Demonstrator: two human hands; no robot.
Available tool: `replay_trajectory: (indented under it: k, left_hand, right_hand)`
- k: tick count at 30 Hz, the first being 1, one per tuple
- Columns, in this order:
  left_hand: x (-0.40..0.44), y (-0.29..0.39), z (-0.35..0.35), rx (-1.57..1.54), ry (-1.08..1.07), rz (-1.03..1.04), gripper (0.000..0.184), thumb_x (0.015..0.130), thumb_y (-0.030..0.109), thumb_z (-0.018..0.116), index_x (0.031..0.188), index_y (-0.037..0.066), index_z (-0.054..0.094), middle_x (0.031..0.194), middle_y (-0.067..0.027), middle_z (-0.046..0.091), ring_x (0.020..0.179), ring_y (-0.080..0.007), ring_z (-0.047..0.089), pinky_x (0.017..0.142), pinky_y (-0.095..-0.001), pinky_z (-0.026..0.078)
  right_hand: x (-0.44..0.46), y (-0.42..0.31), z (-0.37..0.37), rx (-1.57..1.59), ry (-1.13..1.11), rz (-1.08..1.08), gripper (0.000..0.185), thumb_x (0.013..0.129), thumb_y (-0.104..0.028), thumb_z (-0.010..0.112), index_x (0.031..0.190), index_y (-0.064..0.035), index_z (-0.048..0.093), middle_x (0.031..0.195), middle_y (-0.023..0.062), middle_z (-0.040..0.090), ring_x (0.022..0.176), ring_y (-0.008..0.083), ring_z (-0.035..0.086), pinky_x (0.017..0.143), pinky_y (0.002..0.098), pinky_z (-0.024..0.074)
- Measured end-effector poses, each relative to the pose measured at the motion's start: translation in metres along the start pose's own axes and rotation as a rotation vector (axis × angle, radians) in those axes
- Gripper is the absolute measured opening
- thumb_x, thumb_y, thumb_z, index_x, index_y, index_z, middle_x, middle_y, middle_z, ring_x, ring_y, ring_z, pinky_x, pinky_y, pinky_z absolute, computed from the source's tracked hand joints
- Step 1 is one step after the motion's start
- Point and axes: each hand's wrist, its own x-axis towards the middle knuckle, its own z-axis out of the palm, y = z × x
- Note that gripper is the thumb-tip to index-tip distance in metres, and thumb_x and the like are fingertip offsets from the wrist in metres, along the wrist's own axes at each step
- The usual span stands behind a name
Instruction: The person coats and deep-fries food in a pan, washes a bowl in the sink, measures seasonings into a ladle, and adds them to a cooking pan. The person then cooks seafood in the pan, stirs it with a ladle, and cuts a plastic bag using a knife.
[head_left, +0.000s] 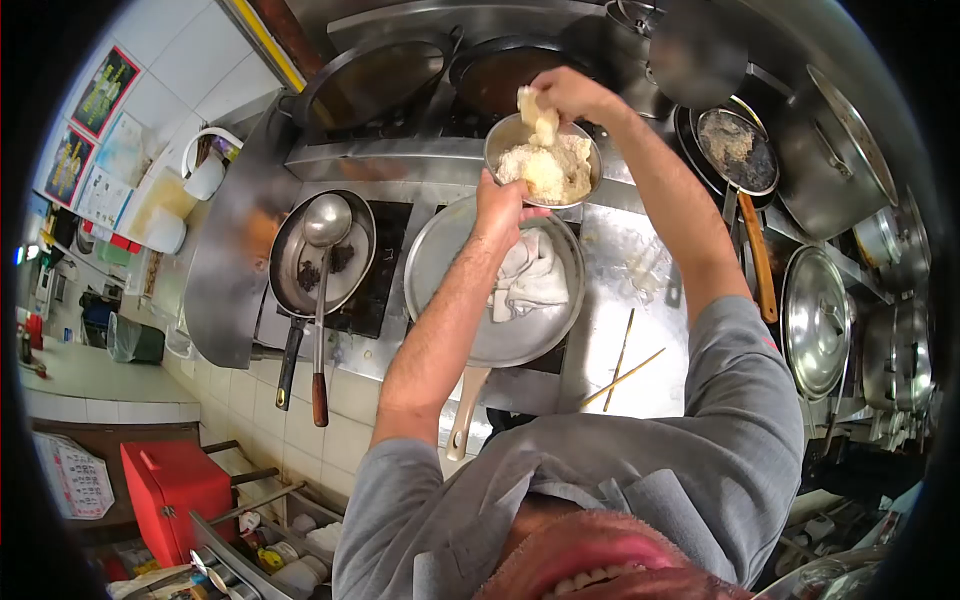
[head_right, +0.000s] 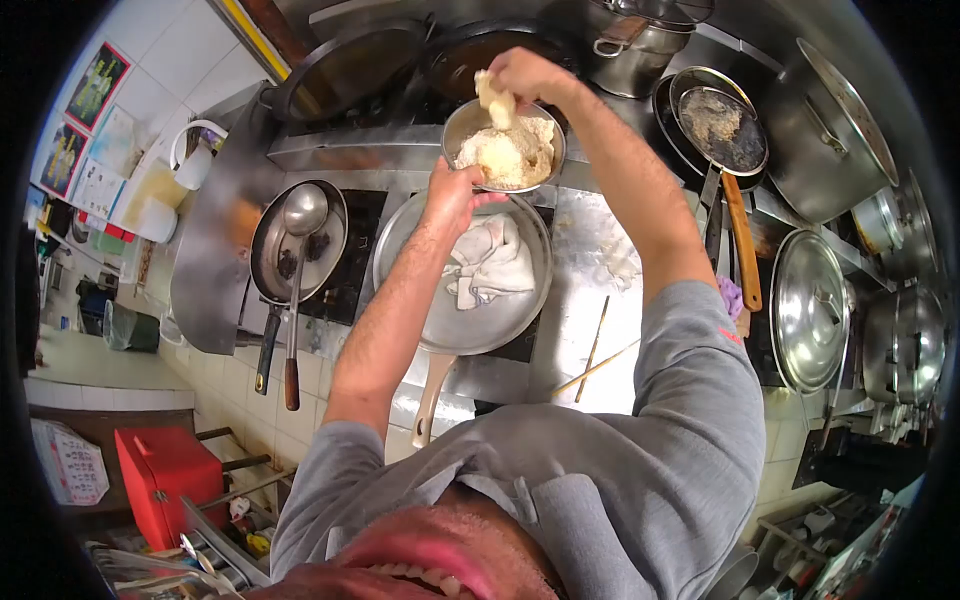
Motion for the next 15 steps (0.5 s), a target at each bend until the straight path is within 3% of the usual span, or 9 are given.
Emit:
replay_trajectory:
  k: [1, 4, 6, 7, 9, 10, 12, 14, 15]
  left_hand:
    - [-0.002, 0.000, -0.001, -0.015, 0.024, 0.006, 0.046, 0.070, -0.008, 0.044, 0.113, -0.003, 0.030, 0.107, -0.0217, 0.049, 0.083, -0.0316, 0.060, 0.054, -0.0381, 0.056]
    - [0.000, -0.003, -0.008, 0.018, 0.046, -0.026, 0.044, 0.070, -0.008, 0.044, 0.112, -0.003, 0.031, 0.105, -0.0215, 0.050, 0.082, -0.0313, 0.060, 0.055, -0.0390, 0.056]
    - [-0.004, -0.006, -0.010, 0.023, 0.076, -0.041, 0.045, 0.070, -0.008, 0.044, 0.112, -0.003, 0.031, 0.104, -0.0213, 0.050, 0.082, -0.0312, 0.060, 0.055, -0.0392, 0.056]
    - [-0.003, -0.005, -0.011, 0.025, 0.101, -0.049, 0.045, 0.070, -0.008, 0.044, 0.113, -0.003, 0.031, 0.103, -0.0211, 0.050, 0.082, -0.0311, 0.060, 0.055, -0.0395, 0.057]
    - [-0.003, -0.007, -0.015, 0.014, 0.104, -0.063, 0.046, 0.070, -0.008, 0.044, 0.113, -0.003, 0.031, 0.102, -0.0209, 0.050, 0.081, -0.0310, 0.059, 0.055, -0.0395, 0.057]
    - [-0.001, -0.008, -0.017, 0.000, 0.084, -0.066, 0.047, 0.069, -0.008, 0.044, 0.114, -0.003, 0.030, 0.101, -0.0207, 0.049, 0.081, -0.0310, 0.059, 0.055, -0.0396, 0.057]
    - [0.004, -0.009, -0.019, -0.001, 0.090, -0.075, 0.047, 0.069, -0.008, 0.044, 0.114, -0.003, 0.030, 0.101, -0.0208, 0.049, 0.081, -0.0308, 0.059, 0.056, -0.0398, 0.057]
    - [0.005, -0.011, -0.023, -0.012, 0.092, -0.081, 0.047, 0.069, -0.007, 0.044, 0.114, -0.003, 0.031, 0.101, -0.0208, 0.049, 0.082, -0.0306, 0.059, 0.056, -0.0400, 0.057]
    - [0.006, -0.013, -0.024, -0.004, 0.088, -0.070, 0.047, 0.069, -0.007, 0.044, 0.114, -0.003, 0.031, 0.101, -0.0207, 0.049, 0.081, -0.0306, 0.059, 0.057, -0.0402, 0.057]
  right_hand:
    - [0.020, 0.010, -0.009, 0.080, 0.000, -0.067, 0.025, 0.074, -0.010, 0.056, 0.096, 0.0015, 0.059, 0.079, 0.0088, 0.061, 0.067, 0.0163, 0.060, 0.054, 0.0294, 0.0512]
    - [0.057, 0.016, -0.018, 0.109, 0.199, -0.067, 0.025, 0.075, -0.012, 0.055, 0.097, -0.0001, 0.060, 0.083, 0.0104, 0.063, 0.071, 0.0178, 0.061, 0.058, 0.0307, 0.0512]
    - [0.089, 0.031, -0.012, -0.438, 0.402, -0.169, 0.026, 0.077, -0.013, 0.054, 0.099, -0.0023, 0.061, 0.090, 0.0132, 0.064, 0.079, 0.0218, 0.062, 0.067, 0.0335, 0.0508]
    - [0.097, 0.037, -0.008, -0.429, 0.394, -0.173, 0.026, 0.077, -0.013, 0.054, 0.099, -0.0023, 0.061, 0.090, 0.0132, 0.064, 0.079, 0.0218, 0.062, 0.067, 0.0335, 0.0508]
    - [0.102, 0.051, 0.006, -0.355, 0.286, 0.052, 0.032, 0.078, -0.019, 0.051, 0.106, -0.0051, 0.060, 0.100, 0.0159, 0.062, 0.095, 0.0324, 0.059, 0.084, 0.0364, 0.0459]
    - [0.108, 0.053, 0.007, -0.604, 0.212, 0.003, 0.033, 0.076, -0.016, 0.053, 0.107, -0.0049, 0.059, 0.103, 0.0154, 0.062, 0.096, 0.0320, 0.059, 0.082, 0.0358, 0.0469]
    - [0.096, 0.051, 0.020, -0.501, 0.278, -0.306, 0.037, 0.071, -0.009, 0.057, 0.107, -0.0042, 0.059, 0.101, 0.0157, 0.062, 0.092, 0.0304, 0.060, 0.081, 0.0347, 0.0476]
    - [0.043, 0.013, 0.022, -0.325, -0.288, -0.332, 0.045, 0.063, -0.002, 0.060, 0.108, -0.0028, 0.057, 0.098, 0.0156, 0.063, 0.088, 0.0275, 0.061, 0.082, 0.0337, 0.0471]
    - [0.011, 0.002, 0.033, -0.314, -0.396, -0.328, 0.049, 0.059, 0.000, 0.060, 0.108, -0.0020, 0.056, 0.097, 0.0158, 0.062, 0.090, 0.0258, 0.060, 0.084, 0.0342, 0.0459]
